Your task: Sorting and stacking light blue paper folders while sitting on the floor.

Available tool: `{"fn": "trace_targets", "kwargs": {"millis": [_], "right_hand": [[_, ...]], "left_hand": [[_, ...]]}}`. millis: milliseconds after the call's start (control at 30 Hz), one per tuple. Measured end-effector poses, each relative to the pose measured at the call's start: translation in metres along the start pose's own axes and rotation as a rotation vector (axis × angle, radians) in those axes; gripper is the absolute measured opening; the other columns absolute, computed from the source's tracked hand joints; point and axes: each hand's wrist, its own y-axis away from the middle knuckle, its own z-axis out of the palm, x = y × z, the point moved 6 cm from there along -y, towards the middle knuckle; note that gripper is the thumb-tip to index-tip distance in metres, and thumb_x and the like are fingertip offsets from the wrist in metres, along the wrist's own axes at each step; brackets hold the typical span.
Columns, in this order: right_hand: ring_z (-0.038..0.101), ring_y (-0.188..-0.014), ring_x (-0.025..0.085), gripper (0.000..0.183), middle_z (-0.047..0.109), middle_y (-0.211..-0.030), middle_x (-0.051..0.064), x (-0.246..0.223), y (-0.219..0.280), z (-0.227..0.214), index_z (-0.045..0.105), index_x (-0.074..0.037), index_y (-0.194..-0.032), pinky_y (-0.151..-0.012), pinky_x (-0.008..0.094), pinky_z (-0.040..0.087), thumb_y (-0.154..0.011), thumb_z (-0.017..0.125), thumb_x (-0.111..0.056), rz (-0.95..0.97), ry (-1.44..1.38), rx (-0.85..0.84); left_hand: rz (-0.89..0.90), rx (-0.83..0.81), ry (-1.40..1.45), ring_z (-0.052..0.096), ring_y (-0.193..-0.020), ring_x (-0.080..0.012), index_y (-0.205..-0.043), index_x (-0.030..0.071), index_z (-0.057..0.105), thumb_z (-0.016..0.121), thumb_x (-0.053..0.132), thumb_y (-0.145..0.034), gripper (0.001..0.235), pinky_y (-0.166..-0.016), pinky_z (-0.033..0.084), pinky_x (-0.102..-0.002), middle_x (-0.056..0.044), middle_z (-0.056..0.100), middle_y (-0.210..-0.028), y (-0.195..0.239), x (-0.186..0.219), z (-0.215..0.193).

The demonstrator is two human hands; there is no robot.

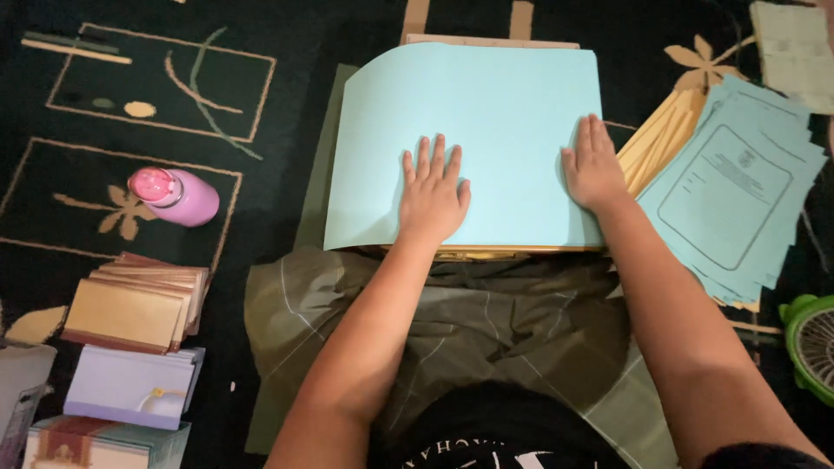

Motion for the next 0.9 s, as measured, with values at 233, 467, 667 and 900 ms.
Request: {"fn": "trace_targets", "kwargs": {"millis": [233,467,667,900], "right_hand": [[0.01,-0.158,0.033,0.066,0.011,-0.171,0.021,-0.018,-0.076,-0.028,0.013,0.005,-0.163,-0.127,0.045,0.013,-0.112,0.029,-0.034,0.087,-0.146,0.02],[0.013,-0.157,0.034,0.066,0.014,-0.171,0.022,-0.019,-0.06,-0.033,0.015,0.005,-0.162,-0.127,0.045,0.013,-0.111,0.032,-0.032,0.083,-0.172,0.044],[0.023,-0.154,0.042,0.065,0.023,-0.167,0.03,-0.008,0.007,-0.011,0.024,0.011,-0.16,-0.124,0.048,0.02,-0.11,0.039,-0.03,-0.063,-0.166,0.185],[0.016,-0.156,0.04,0.071,0.019,-0.168,0.031,-0.022,0.031,-0.027,0.021,0.013,-0.159,-0.126,0.047,0.014,-0.107,0.036,-0.032,-0.102,-0.125,0.065]], "left_hand": [[0.093,0.287,-0.023,0.025,-0.154,-0.0406,-0.15,0.001,0.05,0.052,0.037,-0.098,0.063,-0.125,0.013,-0.059,-0.024,0.037,-0.161,0.005,0.008,-0.019],[0.058,0.188,-0.031,0.02,-0.155,-0.0363,-0.154,0.005,0.043,0.047,0.043,-0.099,0.066,-0.124,0.009,-0.058,-0.02,0.032,-0.165,-0.002,0.004,-0.01],[0.008,0.129,-0.068,0.017,-0.156,-0.0355,-0.155,0.004,0.041,0.043,0.041,-0.1,0.066,-0.124,0.007,-0.056,-0.019,0.029,-0.166,-0.001,-0.003,0.0],[0.009,0.148,-0.099,0.013,-0.156,-0.039,-0.157,0.005,0.039,0.041,0.037,-0.104,0.062,-0.124,0.006,-0.06,-0.021,0.024,-0.167,0.0,-0.003,-0.001]]}}
